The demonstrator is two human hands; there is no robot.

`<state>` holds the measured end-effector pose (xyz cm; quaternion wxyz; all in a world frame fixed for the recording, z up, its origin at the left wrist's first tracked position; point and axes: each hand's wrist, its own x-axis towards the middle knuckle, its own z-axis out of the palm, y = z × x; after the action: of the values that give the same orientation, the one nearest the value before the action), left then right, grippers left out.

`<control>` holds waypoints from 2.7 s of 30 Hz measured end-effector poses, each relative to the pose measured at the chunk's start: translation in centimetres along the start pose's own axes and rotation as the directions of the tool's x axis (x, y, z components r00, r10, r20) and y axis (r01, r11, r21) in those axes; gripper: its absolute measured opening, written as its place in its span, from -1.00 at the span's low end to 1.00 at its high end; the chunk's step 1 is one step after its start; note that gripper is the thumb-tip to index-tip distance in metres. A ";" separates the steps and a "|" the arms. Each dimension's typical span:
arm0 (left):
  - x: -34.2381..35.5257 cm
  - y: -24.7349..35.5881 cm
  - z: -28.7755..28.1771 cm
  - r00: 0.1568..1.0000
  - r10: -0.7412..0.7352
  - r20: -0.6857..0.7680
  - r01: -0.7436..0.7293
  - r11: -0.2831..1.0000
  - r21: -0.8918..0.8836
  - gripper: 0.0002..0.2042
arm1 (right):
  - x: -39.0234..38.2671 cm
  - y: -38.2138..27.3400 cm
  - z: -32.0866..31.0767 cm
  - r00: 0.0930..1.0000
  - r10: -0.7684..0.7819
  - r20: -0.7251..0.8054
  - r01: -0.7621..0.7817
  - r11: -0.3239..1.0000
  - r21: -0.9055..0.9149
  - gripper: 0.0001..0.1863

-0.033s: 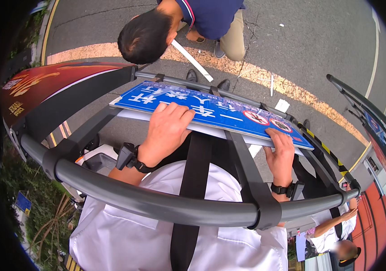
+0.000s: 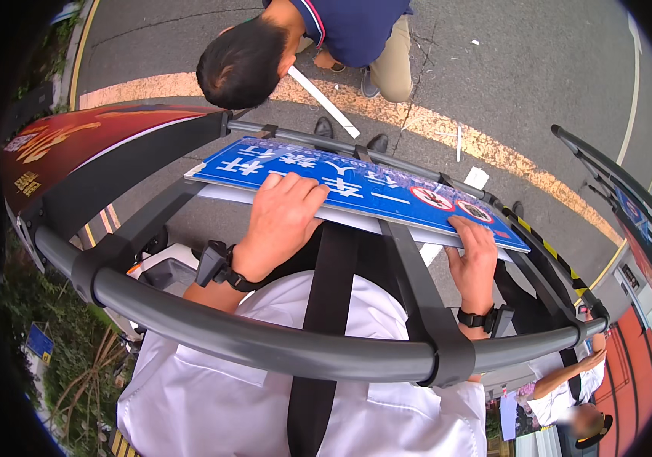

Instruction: Installing a traffic or information sign onto a metal frame using a power drill and screws.

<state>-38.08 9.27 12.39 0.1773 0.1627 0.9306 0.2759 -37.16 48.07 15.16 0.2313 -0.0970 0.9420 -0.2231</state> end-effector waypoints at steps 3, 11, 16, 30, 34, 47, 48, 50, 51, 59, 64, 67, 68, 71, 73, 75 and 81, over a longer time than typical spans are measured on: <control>0.0 0.1 -0.1 1.000 -0.004 0.005 0.004 1.000 0.009 -0.46 | 0.0 0.1 0.0 1.000 -0.003 -0.005 0.003 1.000 0.019 -0.34; 0.5 0.6 -0.3 1.000 0.004 0.012 -0.004 1.000 0.015 -0.46 | -0.6 0.6 0.2 0.999 -0.003 -0.045 0.003 1.000 0.000 -0.37; 0.2 0.2 -0.8 1.000 -0.003 -0.018 0.004 1.000 0.030 -0.48 | 0.2 0.7 0.7 0.998 -0.041 -0.043 0.041 0.999 0.016 -0.37; 0.5 0.9 -1.1 1.000 -0.021 -0.004 0.021 1.000 0.023 -0.48 | 0.1 0.9 0.7 0.998 -0.040 -0.049 0.043 0.998 0.047 -0.39; 1.2 1.4 -0.7 1.000 0.002 0.012 -0.002 1.000 -0.012 -0.45 | -0.8 0.9 -0.3 0.999 0.017 -0.050 -0.018 1.000 -0.024 -0.40; 0.7 0.9 -1.2 0.994 -0.078 0.079 0.074 0.996 0.054 -0.44 | -0.4 1.3 0.7 0.995 -0.049 -0.090 0.054 0.997 0.060 -0.33; 0.8 0.9 -1.1 0.994 -0.078 0.080 0.073 0.996 0.053 -0.43 | -0.5 1.3 0.7 0.995 -0.047 -0.090 0.053 0.997 0.060 -0.33; 0.6 0.9 -1.0 0.994 -0.072 0.077 0.068 0.996 0.059 -0.39 | -0.4 1.3 0.7 0.996 -0.044 -0.082 0.050 0.996 0.069 -0.32; 0.5 0.8 -1.0 0.995 -0.067 0.072 0.063 0.996 0.065 -0.35 | -0.4 1.3 0.8 0.996 -0.046 -0.082 0.052 0.996 0.072 -0.32; 0.6 0.9 -1.0 0.995 -0.074 0.070 0.069 0.995 0.073 -0.39 | -0.4 1.3 0.4 0.997 -0.035 -0.063 0.040 0.997 0.072 -0.37; 0.6 0.8 -0.7 0.993 -0.077 0.085 0.071 0.995 0.073 -0.40 | -0.4 1.3 0.0 0.996 -0.034 -0.080 0.040 0.997 0.069 -0.34; 0.2 0.6 -1.0 0.994 -0.075 0.077 0.068 0.993 0.100 -0.41 | -0.2 1.2 0.7 0.996 -0.049 -0.078 0.056 0.995 0.089 -0.33; 0.2 0.5 -0.9 0.994 -0.072 0.078 0.064 0.993 0.099 -0.41 | -0.3 1.2 0.6 0.997 -0.045 -0.068 0.050 0.995 0.084 -0.33; 0.2 0.6 -0.9 0.995 -0.069 0.078 0.061 0.994 0.095 -0.41 | -0.3 1.2 0.5 0.998 -0.041 -0.055 0.045 0.996 0.073 -0.33; 0.3 0.7 -0.8 0.995 -0.068 0.078 0.061 0.994 0.093 -0.41 | -0.4 1.2 0.4 0.997 -0.041 -0.059 0.045 0.997 0.070 -0.34; 0.3 0.7 -0.8 0.995 -0.070 0.069 0.064 0.994 0.087 -0.41 | -0.4 1.2 0.5 0.997 -0.044 -0.063 0.049 0.996 0.071 -0.34; 0.2 0.6 -0.9 0.995 -0.070 0.075 0.062 0.993 0.099 -0.41 | -0.5 1.1 0.6 0.997 -0.034 -0.066 0.038 0.997 0.067 -0.35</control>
<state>-38.54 9.44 13.33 0.2148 0.1510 0.9400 0.2181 -36.52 48.94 14.40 0.2000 -0.0987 0.9389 -0.2621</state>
